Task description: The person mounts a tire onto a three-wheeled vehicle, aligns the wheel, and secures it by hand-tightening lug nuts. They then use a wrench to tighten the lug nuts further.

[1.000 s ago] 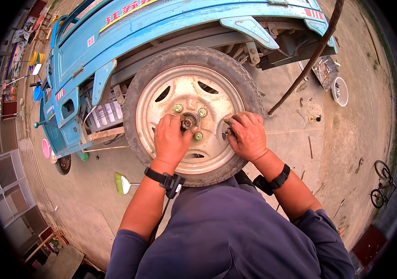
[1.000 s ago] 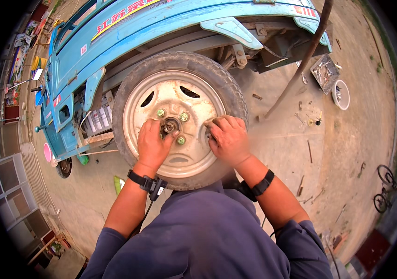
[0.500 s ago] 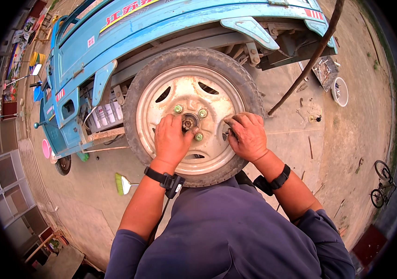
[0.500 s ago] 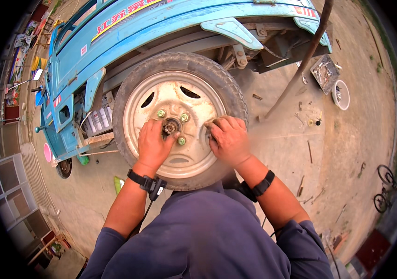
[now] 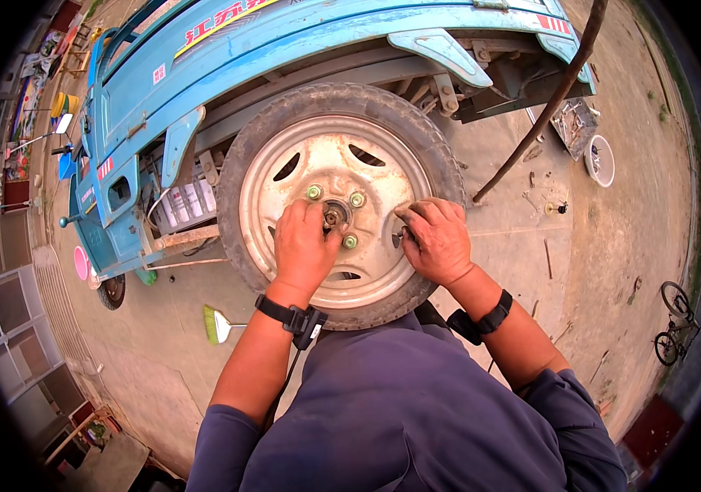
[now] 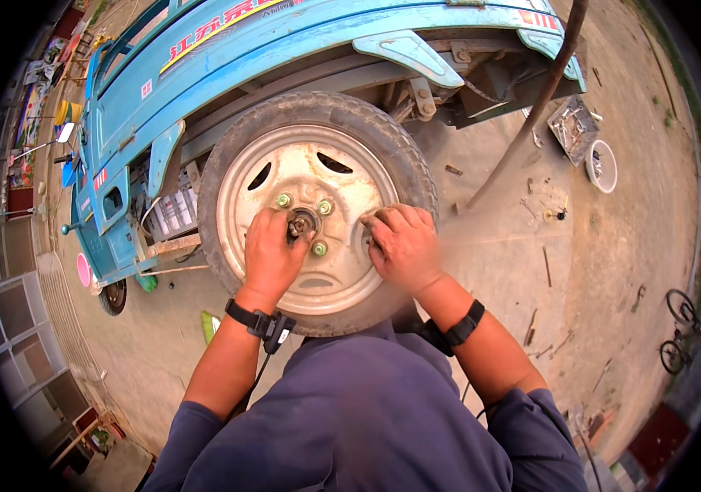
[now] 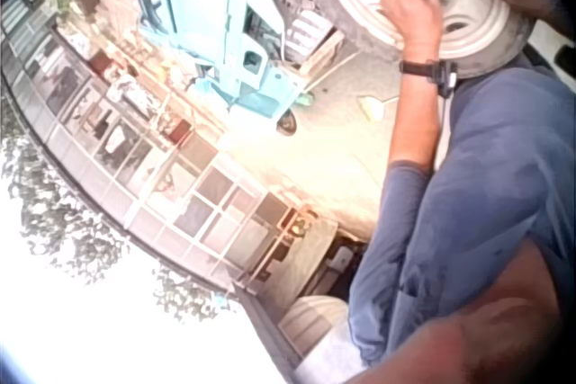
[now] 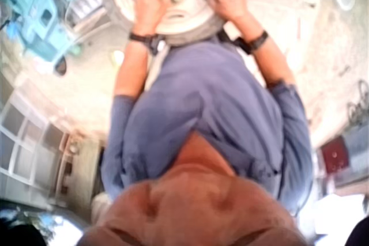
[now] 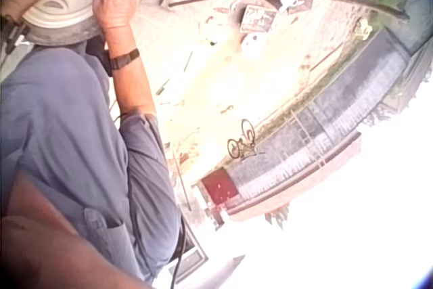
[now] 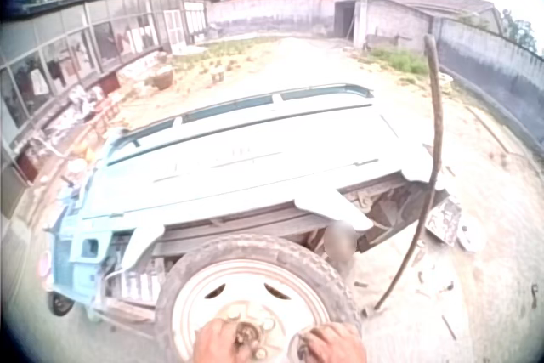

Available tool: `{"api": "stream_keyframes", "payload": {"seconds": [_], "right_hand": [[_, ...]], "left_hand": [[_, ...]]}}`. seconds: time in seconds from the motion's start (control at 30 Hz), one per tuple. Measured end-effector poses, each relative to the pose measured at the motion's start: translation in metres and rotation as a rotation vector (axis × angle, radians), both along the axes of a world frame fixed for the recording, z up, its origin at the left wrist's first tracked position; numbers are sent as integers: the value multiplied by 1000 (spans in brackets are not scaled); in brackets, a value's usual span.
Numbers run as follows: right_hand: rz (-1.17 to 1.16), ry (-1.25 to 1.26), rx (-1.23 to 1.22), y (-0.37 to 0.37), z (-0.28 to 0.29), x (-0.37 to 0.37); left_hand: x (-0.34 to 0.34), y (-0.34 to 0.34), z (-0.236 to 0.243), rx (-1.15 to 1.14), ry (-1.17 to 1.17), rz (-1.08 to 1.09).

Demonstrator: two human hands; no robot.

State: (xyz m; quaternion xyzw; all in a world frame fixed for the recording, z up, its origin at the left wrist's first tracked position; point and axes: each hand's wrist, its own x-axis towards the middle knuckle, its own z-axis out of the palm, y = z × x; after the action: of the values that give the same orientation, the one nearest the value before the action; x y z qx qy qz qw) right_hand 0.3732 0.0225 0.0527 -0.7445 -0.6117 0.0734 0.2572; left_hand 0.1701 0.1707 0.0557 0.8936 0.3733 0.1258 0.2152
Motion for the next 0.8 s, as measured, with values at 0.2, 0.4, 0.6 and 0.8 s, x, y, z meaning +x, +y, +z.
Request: {"api": "stream_keyframes", "payload": {"seconds": [0.2, 0.4, 0.6, 0.8], "right_hand": [[2, -4, -7, 0, 0, 0], [-2, -3, -5, 0, 0, 0], [-1, -1, -16, 0, 1, 0], [-2, -52, 3, 2, 2, 0]], "left_hand": [[0, 2, -6, 10, -48, -1], [-1, 3, -1, -17, 17, 3], [-4, 9, -1, 55, -12, -129], [-3, 11, 5, 75, -89, -185]]}}
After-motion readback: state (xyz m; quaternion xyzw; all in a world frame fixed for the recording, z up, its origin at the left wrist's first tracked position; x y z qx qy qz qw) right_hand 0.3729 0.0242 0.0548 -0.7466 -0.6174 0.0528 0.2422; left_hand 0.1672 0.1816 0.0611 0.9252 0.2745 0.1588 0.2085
